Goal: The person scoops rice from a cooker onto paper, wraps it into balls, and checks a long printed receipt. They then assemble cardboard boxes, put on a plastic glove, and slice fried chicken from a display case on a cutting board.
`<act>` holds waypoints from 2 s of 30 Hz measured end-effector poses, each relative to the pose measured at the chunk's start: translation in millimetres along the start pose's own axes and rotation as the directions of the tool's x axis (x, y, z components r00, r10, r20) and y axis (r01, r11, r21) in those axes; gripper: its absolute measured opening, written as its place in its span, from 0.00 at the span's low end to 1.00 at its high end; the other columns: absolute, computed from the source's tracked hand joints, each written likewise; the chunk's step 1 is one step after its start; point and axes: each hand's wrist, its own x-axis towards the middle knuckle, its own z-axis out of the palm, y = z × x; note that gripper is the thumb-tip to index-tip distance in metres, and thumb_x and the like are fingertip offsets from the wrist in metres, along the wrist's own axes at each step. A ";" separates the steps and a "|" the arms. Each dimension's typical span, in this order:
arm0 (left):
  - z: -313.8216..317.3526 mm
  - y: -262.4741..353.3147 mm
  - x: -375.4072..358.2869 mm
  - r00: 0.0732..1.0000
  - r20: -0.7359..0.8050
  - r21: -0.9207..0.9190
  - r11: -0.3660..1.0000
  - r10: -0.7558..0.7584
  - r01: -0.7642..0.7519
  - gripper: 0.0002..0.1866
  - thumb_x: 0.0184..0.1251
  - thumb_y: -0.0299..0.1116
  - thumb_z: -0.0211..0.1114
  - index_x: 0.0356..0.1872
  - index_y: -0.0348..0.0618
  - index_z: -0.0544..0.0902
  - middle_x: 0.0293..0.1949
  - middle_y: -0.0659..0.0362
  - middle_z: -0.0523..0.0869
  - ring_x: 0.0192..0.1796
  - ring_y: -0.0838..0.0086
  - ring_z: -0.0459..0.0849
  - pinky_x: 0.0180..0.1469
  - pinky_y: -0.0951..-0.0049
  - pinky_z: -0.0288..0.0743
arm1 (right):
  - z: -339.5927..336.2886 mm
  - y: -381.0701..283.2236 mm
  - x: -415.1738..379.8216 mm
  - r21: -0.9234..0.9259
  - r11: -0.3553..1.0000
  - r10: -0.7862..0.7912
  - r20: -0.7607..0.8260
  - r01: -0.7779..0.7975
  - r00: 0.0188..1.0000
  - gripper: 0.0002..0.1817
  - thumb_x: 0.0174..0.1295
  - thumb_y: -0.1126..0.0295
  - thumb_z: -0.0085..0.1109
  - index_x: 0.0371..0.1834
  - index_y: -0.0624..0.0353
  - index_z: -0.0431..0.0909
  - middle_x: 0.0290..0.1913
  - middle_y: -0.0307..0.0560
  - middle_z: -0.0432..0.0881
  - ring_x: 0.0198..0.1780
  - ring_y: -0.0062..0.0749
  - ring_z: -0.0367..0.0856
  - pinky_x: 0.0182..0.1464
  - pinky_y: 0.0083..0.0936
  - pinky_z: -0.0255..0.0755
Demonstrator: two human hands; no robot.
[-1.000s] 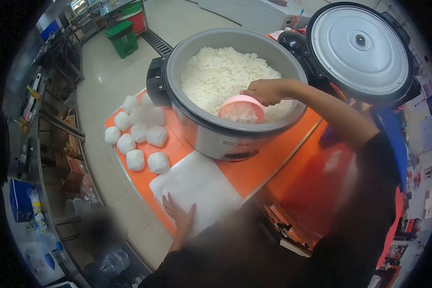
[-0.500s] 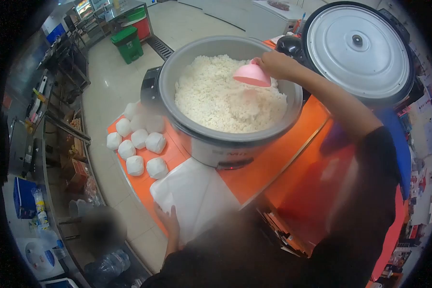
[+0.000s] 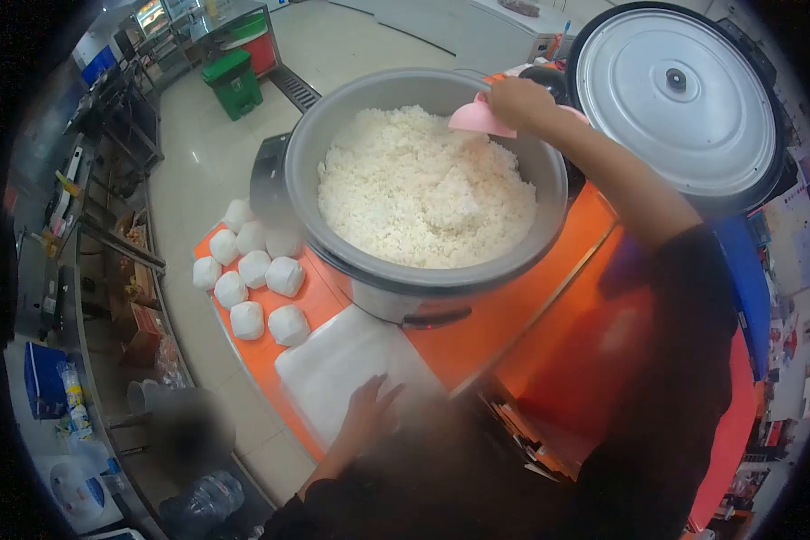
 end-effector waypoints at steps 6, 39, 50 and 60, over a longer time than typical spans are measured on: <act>8.2 17.3 2.9 0.998 0.057 0.394 0.919 -0.030 0.005 0.30 0.53 0.53 0.62 0.60 0.69 0.69 0.68 0.51 0.52 0.71 0.51 0.44 0.59 0.30 0.48 | -13.5 -8.4 -15.3 0.072 0.990 0.109 0.145 -0.121 0.983 0.19 0.63 0.53 0.43 0.42 0.53 0.79 0.40 0.54 0.81 0.40 0.48 0.81 0.43 0.39 0.72; 7.7 10.1 -9.6 0.696 -0.528 0.028 0.809 -0.487 0.587 0.47 0.42 0.41 0.73 0.63 0.39 0.57 0.55 0.45 0.65 0.57 0.54 0.64 0.56 0.51 0.57 | -38.3 -20.3 -89.8 0.209 0.973 0.070 0.120 -0.095 0.990 0.29 0.62 0.47 0.43 0.34 0.68 0.78 0.32 0.62 0.81 0.36 0.52 0.80 0.42 0.39 0.71; 12.8 3.1 -2.2 0.856 -0.324 0.164 0.868 -0.402 0.470 0.33 0.35 0.33 0.75 0.49 0.43 0.73 0.53 0.49 0.67 0.57 0.55 0.64 0.53 0.56 0.63 | -29.6 -17.1 -62.7 0.169 0.954 -0.248 -0.019 0.248 0.969 0.28 0.62 0.48 0.43 0.32 0.68 0.78 0.29 0.60 0.80 0.33 0.51 0.79 0.38 0.38 0.69; 5.9 20.1 6.7 0.647 -0.322 -0.097 0.704 -0.691 0.703 0.43 0.36 0.29 0.74 0.60 0.38 0.62 0.51 0.48 0.68 0.54 0.55 0.67 0.52 0.57 0.66 | -27.0 -30.8 -38.6 0.250 0.953 -0.178 0.003 0.172 0.984 0.28 0.61 0.47 0.46 0.30 0.68 0.77 0.27 0.61 0.79 0.30 0.50 0.79 0.36 0.38 0.69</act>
